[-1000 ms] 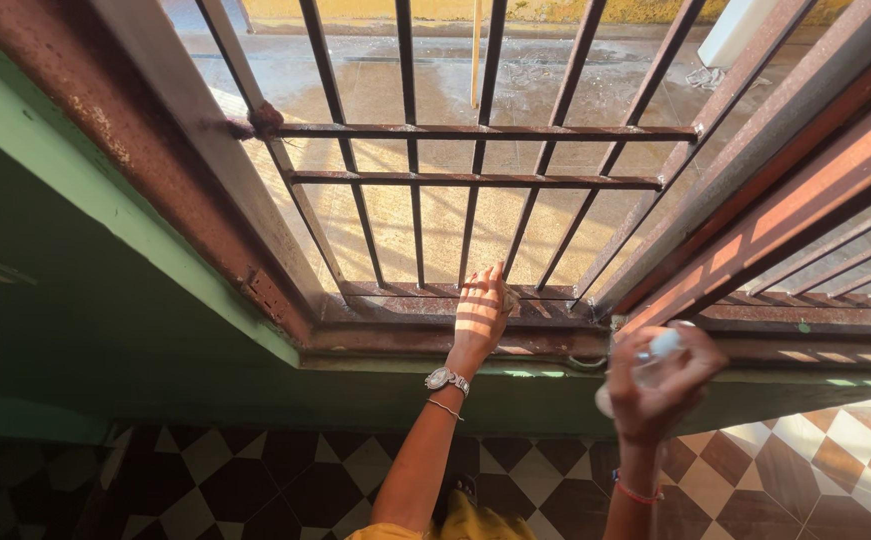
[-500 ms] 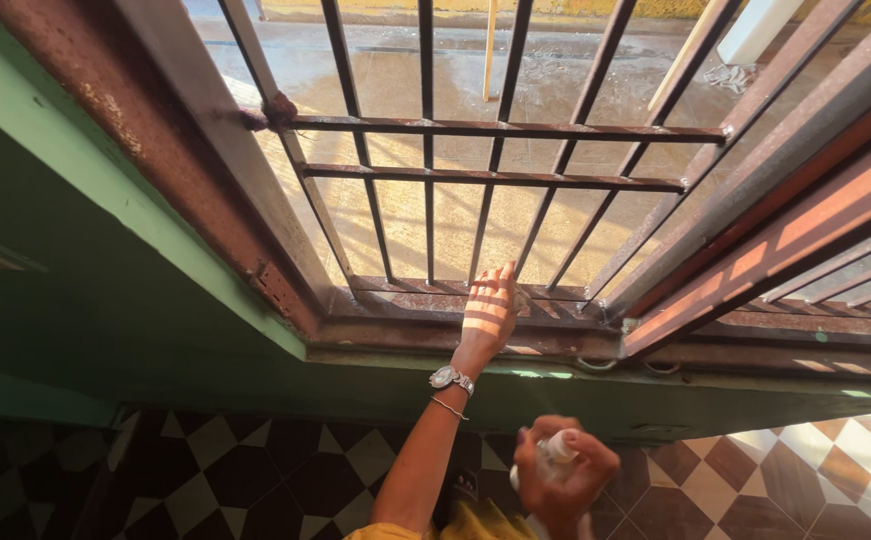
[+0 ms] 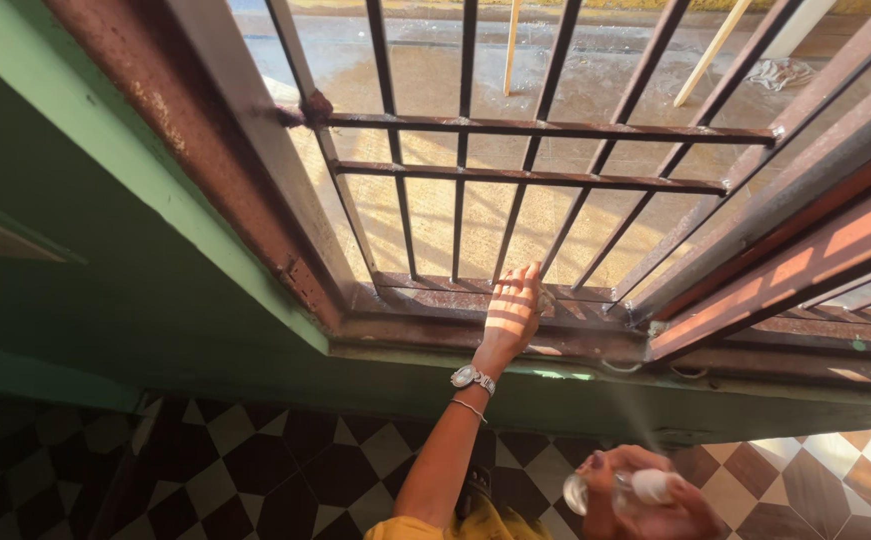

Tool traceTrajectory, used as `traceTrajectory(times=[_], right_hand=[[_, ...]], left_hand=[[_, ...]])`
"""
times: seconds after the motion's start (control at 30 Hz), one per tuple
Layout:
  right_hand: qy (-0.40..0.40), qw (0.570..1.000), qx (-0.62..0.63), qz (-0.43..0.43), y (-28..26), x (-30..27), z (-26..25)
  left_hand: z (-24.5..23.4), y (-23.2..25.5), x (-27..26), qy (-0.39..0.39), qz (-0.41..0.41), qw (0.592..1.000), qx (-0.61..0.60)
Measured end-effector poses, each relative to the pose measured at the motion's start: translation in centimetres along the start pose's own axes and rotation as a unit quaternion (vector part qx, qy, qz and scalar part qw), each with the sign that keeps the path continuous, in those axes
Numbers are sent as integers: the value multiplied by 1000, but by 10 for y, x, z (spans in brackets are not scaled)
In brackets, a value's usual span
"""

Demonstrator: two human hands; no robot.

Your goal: The person cleans a metal window grille by repeatedly spraying a clear liquid from a spray bottle and wiping the bars with a white cloth. The person works methodically across the grille, focusing on individual bars and the frame.

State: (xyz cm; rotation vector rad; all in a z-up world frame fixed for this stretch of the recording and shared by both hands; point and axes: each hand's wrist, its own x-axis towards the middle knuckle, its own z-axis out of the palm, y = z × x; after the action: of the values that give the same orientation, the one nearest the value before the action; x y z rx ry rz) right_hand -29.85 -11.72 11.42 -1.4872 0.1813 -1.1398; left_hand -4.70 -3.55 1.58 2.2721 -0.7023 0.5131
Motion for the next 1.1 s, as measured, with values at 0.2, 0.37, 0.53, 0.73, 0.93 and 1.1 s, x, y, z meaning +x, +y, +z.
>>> traceTrajectory(times=[0.2, 0.37, 0.53, 0.73, 0.93, 1.1], right_hand=[[50, 998, 35, -8, -3, 7, 0], [58, 997, 49, -8, -5, 9, 1], [54, 997, 56, -8, -7, 9, 2], [25, 997, 68, -13, -10, 17, 6], [-20, 996, 90, -21, -14, 26, 26], [-84, 992, 95, -7, -22, 16, 36]], left_hand=[[-7, 3, 2, -2, 4, 1000, -7], [-11, 6, 3, -10, -4, 1000, -5], [-9, 3, 2, -4, 3, 1000, -2], [-3, -1, 1, 4, -16, 999, -44], [-62, 34, 5, 158, -110, 946, -260], [-109, 57, 49, 338, -82, 916, -200]])
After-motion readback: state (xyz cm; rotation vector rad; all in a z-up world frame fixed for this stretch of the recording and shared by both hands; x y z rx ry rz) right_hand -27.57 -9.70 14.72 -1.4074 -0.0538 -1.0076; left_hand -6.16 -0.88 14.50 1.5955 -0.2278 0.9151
